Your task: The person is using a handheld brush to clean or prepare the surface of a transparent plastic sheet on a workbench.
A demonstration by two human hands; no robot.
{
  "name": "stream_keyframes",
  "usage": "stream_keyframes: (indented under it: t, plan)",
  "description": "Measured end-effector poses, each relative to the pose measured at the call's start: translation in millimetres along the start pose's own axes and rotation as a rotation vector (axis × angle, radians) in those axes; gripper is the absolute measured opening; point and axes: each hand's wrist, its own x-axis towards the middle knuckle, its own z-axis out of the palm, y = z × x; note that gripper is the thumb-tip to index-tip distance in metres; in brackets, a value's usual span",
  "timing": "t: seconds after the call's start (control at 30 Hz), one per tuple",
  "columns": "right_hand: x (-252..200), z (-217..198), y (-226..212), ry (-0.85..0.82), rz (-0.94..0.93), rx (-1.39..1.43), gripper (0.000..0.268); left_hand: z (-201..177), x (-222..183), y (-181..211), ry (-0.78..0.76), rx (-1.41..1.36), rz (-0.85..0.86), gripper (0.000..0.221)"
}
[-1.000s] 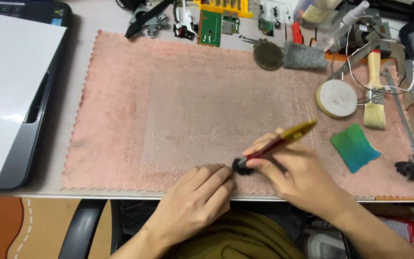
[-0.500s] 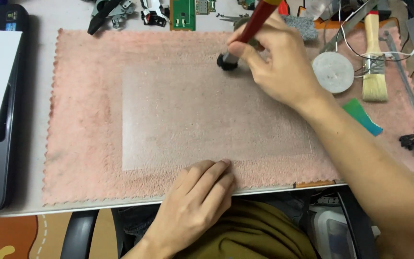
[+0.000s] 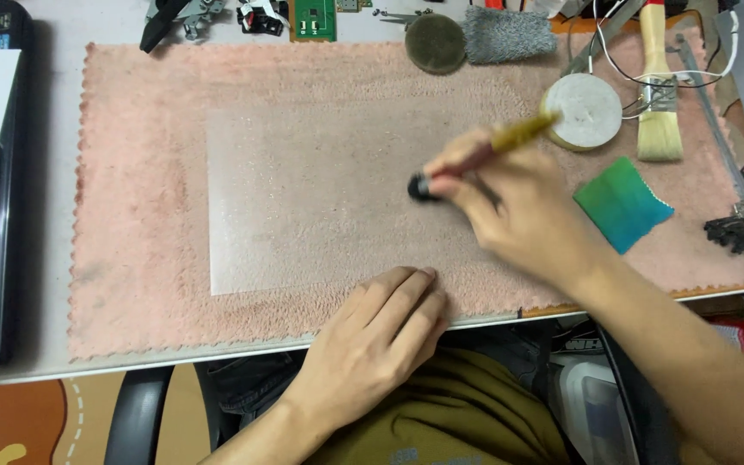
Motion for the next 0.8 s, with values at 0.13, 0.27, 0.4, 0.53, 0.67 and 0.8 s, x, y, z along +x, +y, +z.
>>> stream_keyframes:
  t: [0.13, 0.27, 0.4, 0.53, 0.67, 0.8]
  plan:
    - [-38.8, -2.8, -27.5, -0.029, 0.017, -0.013, 0.019, 0.9, 0.6, -0.3, 0.040, 0.034, 0.015, 0.023]
    - [-50.7, -14.6, -49.4, 0.018, -0.030, -0.022, 0.012, 1.3, 1.3, -1.2, 0.077, 0.035, 0.032, 0.019]
    - [-51.9, -19.9, -39.0, -0.016, 0.034, -0.017, 0.013, 2.9, -0.3, -0.9, 0.079, 0.040, 0.026, 0.020]
    - [-31.8, -20.5, -21.4, -0.098, 0.197, 0.016, 0.021, 4.1, 0.3, -1.2, 0.098, 0.052, 0.030, 0.019]
    - [4.7, -21.1, 7.5, -0.080, 0.211, -0.054, 0.025, 3.8, 0.6, -0.4, 0.102, 0.074, 0.031, 0.020]
    - [44.7, -19.0, 43.3, 0.032, 0.069, -0.095, 0.019, 0.7, 2.3, 0.1, 0.106, 0.053, 0.036, 0.018]
